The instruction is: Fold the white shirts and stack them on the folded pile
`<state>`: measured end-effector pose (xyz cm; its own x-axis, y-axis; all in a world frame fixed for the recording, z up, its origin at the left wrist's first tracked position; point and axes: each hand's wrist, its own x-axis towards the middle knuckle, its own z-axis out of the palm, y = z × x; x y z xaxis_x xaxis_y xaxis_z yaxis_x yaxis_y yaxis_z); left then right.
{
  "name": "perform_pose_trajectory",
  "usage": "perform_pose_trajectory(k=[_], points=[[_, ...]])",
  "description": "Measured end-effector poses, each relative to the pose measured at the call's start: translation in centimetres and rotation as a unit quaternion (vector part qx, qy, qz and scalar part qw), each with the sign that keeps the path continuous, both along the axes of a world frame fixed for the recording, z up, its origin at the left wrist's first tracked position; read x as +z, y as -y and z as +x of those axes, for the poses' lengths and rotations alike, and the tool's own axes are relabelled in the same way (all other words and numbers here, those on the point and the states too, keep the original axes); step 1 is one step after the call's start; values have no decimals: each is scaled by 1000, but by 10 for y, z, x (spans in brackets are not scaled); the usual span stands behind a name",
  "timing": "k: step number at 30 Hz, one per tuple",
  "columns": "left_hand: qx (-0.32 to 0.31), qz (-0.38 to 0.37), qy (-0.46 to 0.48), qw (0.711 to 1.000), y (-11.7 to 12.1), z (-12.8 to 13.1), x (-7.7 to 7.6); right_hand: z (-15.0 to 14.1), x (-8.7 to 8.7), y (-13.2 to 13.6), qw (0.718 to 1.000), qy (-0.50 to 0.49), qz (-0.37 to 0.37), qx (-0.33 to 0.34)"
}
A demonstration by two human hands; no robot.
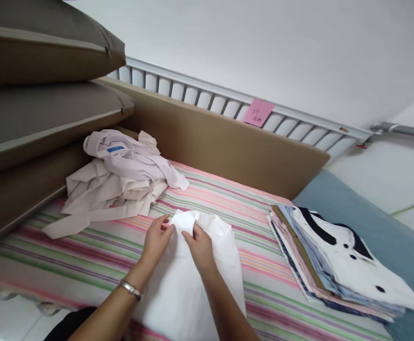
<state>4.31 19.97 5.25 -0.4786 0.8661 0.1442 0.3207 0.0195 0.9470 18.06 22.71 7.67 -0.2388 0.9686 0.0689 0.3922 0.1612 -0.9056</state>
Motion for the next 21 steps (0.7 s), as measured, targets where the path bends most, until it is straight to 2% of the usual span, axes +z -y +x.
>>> perform_pose_trajectory(k=[7, 11, 15, 19, 21], points=[[-51, 13, -71, 996, -4, 8, 6, 12, -15, 14, 1000, -14, 0, -27], [-48, 34, -23, 998, -6, 9, 3, 12, -15, 20, 998, -58, -21, -13], [-64, 56, -7, 996, -8, 6, -1, 11, -14, 22, 998, -49, -29, -18], [-83, 84, -28, 993, -7, 3, 5, 13, -17, 19, 998, -49, -41, -26], [-82, 84, -5, 993, -6, 2, 8, 15, -20, 17, 996, -63, -51, -22]])
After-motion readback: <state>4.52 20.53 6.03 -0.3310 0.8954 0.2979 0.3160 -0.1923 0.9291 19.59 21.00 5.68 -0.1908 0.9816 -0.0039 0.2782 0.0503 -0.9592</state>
